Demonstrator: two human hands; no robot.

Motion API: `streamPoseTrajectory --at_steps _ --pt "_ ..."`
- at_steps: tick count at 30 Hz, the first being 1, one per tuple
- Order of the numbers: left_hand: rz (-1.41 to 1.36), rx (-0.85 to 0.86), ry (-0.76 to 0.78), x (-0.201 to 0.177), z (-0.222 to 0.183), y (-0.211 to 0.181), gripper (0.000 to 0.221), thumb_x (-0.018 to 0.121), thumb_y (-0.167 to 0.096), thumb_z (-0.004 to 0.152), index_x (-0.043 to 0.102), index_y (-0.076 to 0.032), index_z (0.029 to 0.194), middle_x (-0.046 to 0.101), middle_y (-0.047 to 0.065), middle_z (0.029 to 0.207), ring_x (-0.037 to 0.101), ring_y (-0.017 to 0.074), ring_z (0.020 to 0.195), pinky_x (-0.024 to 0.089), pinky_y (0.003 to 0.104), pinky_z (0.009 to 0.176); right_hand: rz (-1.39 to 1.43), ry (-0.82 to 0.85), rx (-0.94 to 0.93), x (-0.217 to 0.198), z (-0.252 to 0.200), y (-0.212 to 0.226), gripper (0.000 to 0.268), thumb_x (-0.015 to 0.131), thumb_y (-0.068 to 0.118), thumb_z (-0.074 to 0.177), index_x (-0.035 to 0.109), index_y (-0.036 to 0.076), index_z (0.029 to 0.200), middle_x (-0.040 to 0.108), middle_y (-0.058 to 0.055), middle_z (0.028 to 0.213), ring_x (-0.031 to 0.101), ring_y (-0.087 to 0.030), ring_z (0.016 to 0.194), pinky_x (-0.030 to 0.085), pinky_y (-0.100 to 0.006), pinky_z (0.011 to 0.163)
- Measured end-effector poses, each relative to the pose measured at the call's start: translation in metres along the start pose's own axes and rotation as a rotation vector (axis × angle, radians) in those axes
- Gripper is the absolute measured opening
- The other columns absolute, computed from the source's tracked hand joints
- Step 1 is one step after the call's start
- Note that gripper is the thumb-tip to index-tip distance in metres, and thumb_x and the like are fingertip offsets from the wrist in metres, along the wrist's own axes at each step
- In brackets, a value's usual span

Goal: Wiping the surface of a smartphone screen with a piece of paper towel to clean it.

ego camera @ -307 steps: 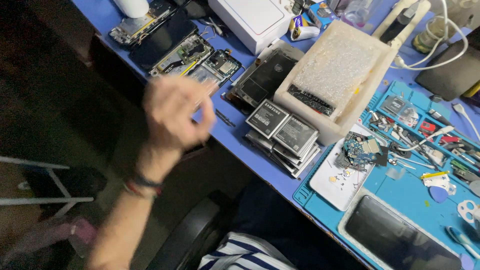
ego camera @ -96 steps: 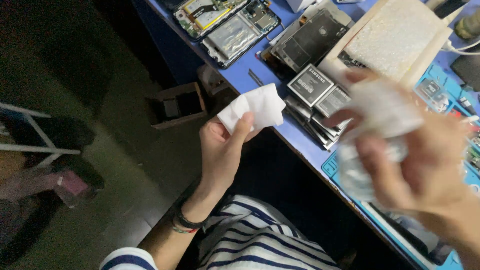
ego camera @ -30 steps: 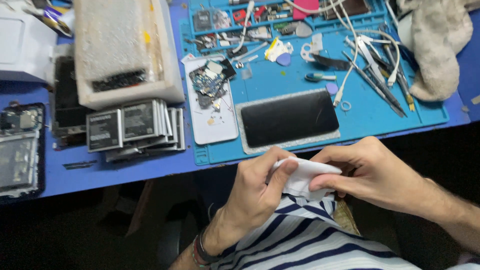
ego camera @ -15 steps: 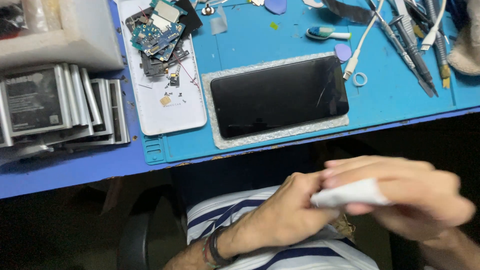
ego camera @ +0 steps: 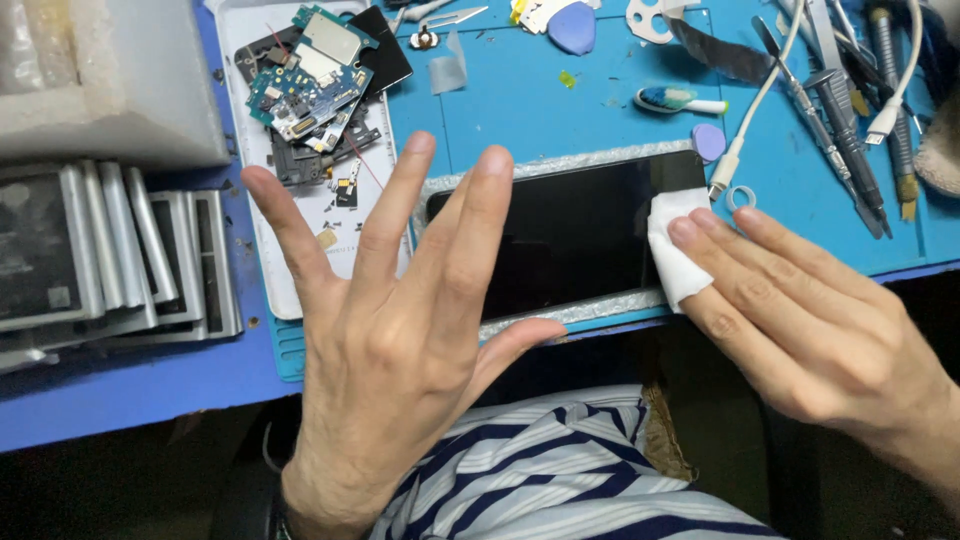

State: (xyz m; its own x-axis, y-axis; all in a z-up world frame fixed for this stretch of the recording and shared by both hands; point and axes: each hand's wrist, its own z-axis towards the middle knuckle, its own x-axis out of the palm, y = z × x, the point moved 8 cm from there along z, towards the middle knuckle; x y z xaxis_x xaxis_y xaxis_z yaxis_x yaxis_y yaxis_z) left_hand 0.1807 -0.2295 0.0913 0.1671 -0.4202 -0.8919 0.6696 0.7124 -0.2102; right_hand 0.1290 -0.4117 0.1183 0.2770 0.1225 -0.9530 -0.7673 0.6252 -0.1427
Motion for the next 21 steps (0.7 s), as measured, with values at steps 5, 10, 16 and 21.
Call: streamPoseTrajectory --at_steps 5,10,16,21 --pt "-0.070 0.026 0.011 0.012 0.013 -0.004 0.110 0.097 -0.066 0.104 0.031 0.001 0.161 0.071 0.010 0.163 0.065 0.0412 0.155 0.001 0.093 0.109 0.009 0.136 0.059 0.005 -0.003 0.000 0.014 0.057 -0.003 0.105 0.068 -0.010 0.109 0.070 -0.034 0.138 0.076 -0.044 0.122 0.057 -0.056 0.113" --pt "-0.151 -0.030 0.045 0.017 0.018 -0.002 0.104 0.095 -0.063 0.101 0.036 0.003 0.154 0.060 0.010 0.160 0.067 0.0325 0.149 0.000 0.096 0.110 -0.080 0.144 0.101 0.016 0.011 -0.025 0.014 0.060 -0.005 0.108 0.069 -0.011 0.117 0.069 -0.036 0.144 0.073 -0.044 0.133 0.054 -0.055 0.121" --pt "-0.157 -0.037 0.048 0.021 0.015 0.002 0.103 0.096 -0.065 0.102 0.033 -0.002 0.152 0.062 0.005 0.159 0.066 0.0348 0.151 -0.002 0.099 0.106 0.125 0.228 0.092 0.005 -0.003 0.000 0.037 0.065 0.003 0.099 0.064 -0.012 0.132 0.062 -0.038 0.145 0.067 -0.044 0.133 0.050 -0.056 0.119" --pt "-0.189 -0.045 0.045 0.020 0.017 0.001 0.091 0.090 -0.061 0.106 0.035 -0.003 0.151 0.064 0.009 0.156 0.068 0.0327 0.149 -0.006 0.099 0.106 -0.069 0.143 0.105 0.009 0.017 -0.016 0.012 0.063 -0.007 0.107 0.070 -0.010 0.116 0.072 -0.034 0.141 0.076 -0.042 0.128 0.057 -0.053 0.118"
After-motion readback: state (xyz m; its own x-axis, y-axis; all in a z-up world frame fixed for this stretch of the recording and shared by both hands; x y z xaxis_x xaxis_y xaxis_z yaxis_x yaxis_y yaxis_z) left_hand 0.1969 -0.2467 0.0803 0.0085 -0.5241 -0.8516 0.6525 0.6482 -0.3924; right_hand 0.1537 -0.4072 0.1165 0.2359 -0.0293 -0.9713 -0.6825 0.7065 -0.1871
